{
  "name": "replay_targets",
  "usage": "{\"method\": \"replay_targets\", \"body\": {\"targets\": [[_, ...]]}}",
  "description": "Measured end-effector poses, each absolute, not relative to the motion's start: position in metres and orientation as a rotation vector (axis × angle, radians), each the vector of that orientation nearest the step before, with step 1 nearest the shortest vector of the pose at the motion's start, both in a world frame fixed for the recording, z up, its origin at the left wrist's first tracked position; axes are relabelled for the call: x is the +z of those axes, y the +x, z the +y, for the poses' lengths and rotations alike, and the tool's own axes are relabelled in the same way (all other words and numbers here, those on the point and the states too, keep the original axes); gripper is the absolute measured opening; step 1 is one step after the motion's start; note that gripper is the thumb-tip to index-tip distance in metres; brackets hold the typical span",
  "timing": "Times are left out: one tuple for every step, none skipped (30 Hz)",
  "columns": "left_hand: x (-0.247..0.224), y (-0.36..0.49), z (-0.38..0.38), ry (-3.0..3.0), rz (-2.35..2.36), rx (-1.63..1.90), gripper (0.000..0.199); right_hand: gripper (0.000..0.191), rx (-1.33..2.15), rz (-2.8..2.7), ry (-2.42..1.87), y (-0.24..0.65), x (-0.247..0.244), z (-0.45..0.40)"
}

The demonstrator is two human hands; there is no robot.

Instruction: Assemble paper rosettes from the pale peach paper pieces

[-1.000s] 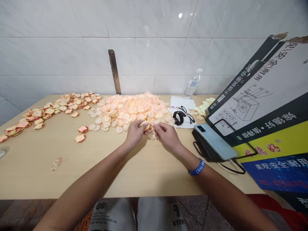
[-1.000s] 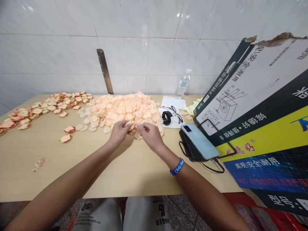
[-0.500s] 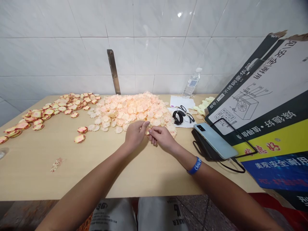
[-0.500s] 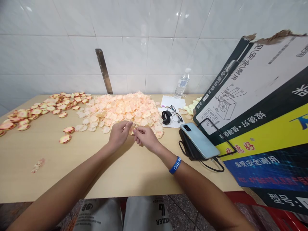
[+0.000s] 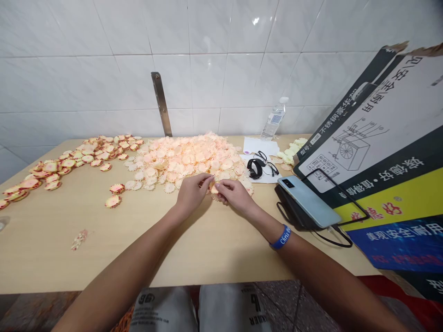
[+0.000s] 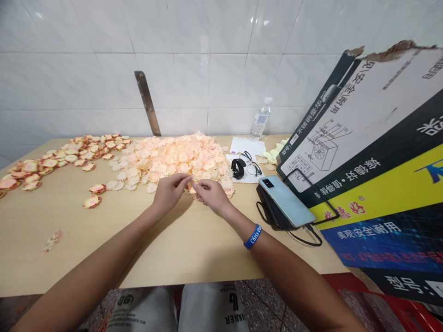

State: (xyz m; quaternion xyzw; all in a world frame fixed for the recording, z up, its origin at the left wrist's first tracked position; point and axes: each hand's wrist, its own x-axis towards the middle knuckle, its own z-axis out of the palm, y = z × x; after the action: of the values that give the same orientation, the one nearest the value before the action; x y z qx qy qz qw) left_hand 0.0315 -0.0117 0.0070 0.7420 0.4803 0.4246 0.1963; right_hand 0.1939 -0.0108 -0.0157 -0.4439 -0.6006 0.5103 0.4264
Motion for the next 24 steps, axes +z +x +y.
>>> {"method": "replay_targets", "body": {"targets": [[0.007, 0.032, -0.013, 2.072, 1.368, 1.177, 0.028, 0.038, 1.286, -1.514, -1.123, 0.192, -0.016, -0.012], [0.007, 0.032, -0.013, 2.066, 1.391, 1.170, 0.028, 0.038, 1.297, -1.524, -1.138, 0.191, -0.016, -0.013], [0.008, 0.033, -0.013, 2.048, 1.416, 1.175, 0.027, 0.038, 1.303, -1.527, -1.151, 0.190, -0.016, -0.013], [0.008, 0.033, -0.013, 2.014, 1.446, 1.187, 0.027, 0.038, 1.305, -1.523, -1.155, 0.188, -0.015, -0.014], [0.009, 0.033, -0.013, 1.969, 1.479, 1.206, 0.027, 0.038, 1.309, -1.513, -1.150, 0.187, -0.014, -0.015], [0.010, 0.033, -0.012, 1.923, 1.508, 1.229, 0.027, 0.039, 1.319, -1.502, -1.137, 0.187, -0.012, -0.015], [0.011, 0.033, -0.011, 1.889, 1.527, 1.250, 0.027, 0.039, 1.326, -1.492, -1.121, 0.187, -0.009, -0.016], [0.013, 0.032, -0.010, 1.875, 1.532, 1.264, 0.027, 0.039, 1.328, -1.485, -1.105, 0.187, -0.007, -0.016], [0.016, 0.032, -0.007, 1.881, 1.529, 1.278, 0.026, 0.039, 1.324, -1.480, -1.097, 0.187, -0.005, -0.017], [0.020, 0.030, -0.004, 1.888, 1.530, 1.310, 0.025, 0.039, 1.319, -1.476, -1.094, 0.188, -0.003, -0.017], [0.025, 0.026, 0.002, 1.877, 1.547, 1.369, 0.024, 0.039, 1.315, -1.471, -1.095, 0.189, -0.002, -0.017], [0.032, 0.021, 0.008, 1.858, 1.577, 1.440, 0.024, 0.039, 1.313, -1.467, -1.101, 0.191, -0.002, -0.017], [0.039, 0.015, 0.017, 1.809, 1.628, 1.543, 0.025, 0.040, 1.314, -1.467, -1.107, 0.193, -0.003, -0.018], [0.046, 0.007, 0.028, 1.740, 1.699, 1.645, 0.028, 0.040, 1.319, -1.468, -1.111, 0.194, -0.004, -0.018], [0.053, 0.000, 0.039, 1.746, 1.744, 1.687, 0.031, 0.041, 1.327, -1.469, -1.109, 0.195, -0.005, -0.018], [0.059, -0.007, 0.050, 1.805, 1.768, 1.681, 0.032, 0.041, 1.333, -1.468, -1.100, 0.196, -0.006, -0.018], [0.063, -0.012, 0.061, 1.912, 1.755, 1.611, 0.031, 0.041, 1.336, -1.467, -1.086, 0.196, -0.007, -0.018], [0.065, -0.015, 0.069, 2.022, 1.747, 1.510, 0.029, 0.042, 1.336, -1.466, -1.068, 0.196, -0.007, -0.018], [0.066, -0.016, 0.074, 2.118, 1.744, 1.412, 0.029, 0.043, 1.334, -1.471, -1.049, 0.195, -0.007, -0.018], [0.065, -0.014, 0.075, 2.201, 1.728, 1.331, 0.028, 0.043, 1.328, -1.482, -1.032, 0.195, -0.007, -0.018], [0.062, -0.011, 0.072, 2.269, 1.701, 1.271, 0.027, 0.044, 1.319, -1.500, -1.018, 0.194, -0.007, -0.018], [0.058, -0.006, 0.065, 2.317, 1.656, 1.237, 0.026, 0.044, 1.309, -1.518, -1.004, 0.194, -0.007, -0.018], [0.053, -0.001, 0.055, 2.343, 1.588, 1.220, 0.026, 0.044, 1.298, -1.535, -0.991, 0.194, -0.007, -0.018], [0.048, 0.005, 0.043, 2.340, 1.503, 1.210, 0.027, 0.043, 1.283, -1.550, -0.984, 0.194, -0.006, -0.018]]}}
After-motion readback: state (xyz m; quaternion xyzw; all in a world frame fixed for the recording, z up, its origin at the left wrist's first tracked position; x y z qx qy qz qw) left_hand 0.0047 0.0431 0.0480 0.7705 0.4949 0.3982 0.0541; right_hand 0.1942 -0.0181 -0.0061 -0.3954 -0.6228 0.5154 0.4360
